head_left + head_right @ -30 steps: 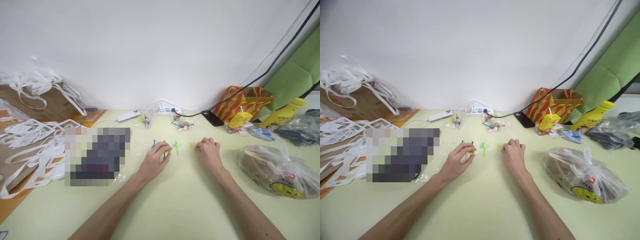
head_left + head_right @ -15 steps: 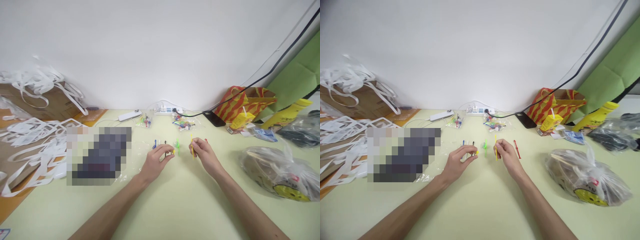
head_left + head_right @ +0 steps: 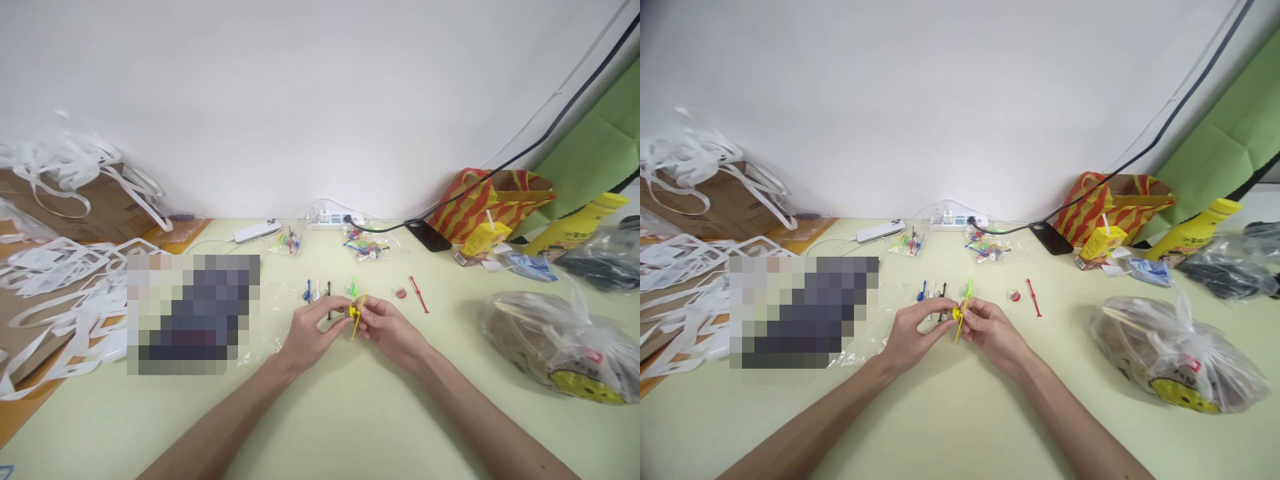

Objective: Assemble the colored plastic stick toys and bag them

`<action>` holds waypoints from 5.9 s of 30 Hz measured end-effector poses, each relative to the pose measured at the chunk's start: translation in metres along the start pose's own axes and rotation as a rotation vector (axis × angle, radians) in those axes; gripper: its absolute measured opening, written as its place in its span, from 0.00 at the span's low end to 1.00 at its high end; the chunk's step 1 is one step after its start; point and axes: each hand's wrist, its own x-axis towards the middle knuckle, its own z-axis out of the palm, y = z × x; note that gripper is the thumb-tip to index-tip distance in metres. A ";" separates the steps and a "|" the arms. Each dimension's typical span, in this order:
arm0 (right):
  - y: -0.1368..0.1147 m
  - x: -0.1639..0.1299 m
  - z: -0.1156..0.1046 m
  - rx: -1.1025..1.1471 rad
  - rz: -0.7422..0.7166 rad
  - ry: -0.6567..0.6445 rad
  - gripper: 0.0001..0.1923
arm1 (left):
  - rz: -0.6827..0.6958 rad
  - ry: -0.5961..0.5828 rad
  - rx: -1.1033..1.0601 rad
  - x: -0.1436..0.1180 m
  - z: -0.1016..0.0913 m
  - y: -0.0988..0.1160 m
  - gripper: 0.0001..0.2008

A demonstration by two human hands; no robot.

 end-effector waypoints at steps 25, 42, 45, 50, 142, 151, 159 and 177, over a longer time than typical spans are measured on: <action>0.016 -0.001 0.010 0.210 0.134 -0.015 0.20 | 0.072 0.054 -0.042 0.000 0.002 0.005 0.11; -0.012 0.006 -0.031 -1.174 -0.456 0.532 0.08 | 0.034 0.048 0.136 0.002 0.000 -0.005 0.16; -0.010 0.012 -0.044 -1.380 -0.412 0.537 0.09 | 0.010 0.043 0.126 0.002 -0.001 -0.006 0.15; 0.002 0.025 -0.042 -1.623 -0.411 0.482 0.12 | 0.008 0.023 0.116 -0.001 0.000 -0.006 0.14; -0.027 0.001 -0.033 -0.426 -0.333 0.296 0.17 | -0.301 0.046 -0.335 0.002 0.004 -0.003 0.10; 0.003 0.000 0.003 0.012 -0.071 0.061 0.15 | -0.249 -0.041 -0.348 0.001 0.000 0.000 0.11; 0.004 -0.001 0.002 0.062 -0.042 0.019 0.15 | -0.275 -0.039 -0.455 0.000 0.004 -0.002 0.10; 0.010 -0.003 0.008 0.092 0.035 -0.033 0.16 | -0.282 -0.075 -0.290 0.001 0.001 0.004 0.09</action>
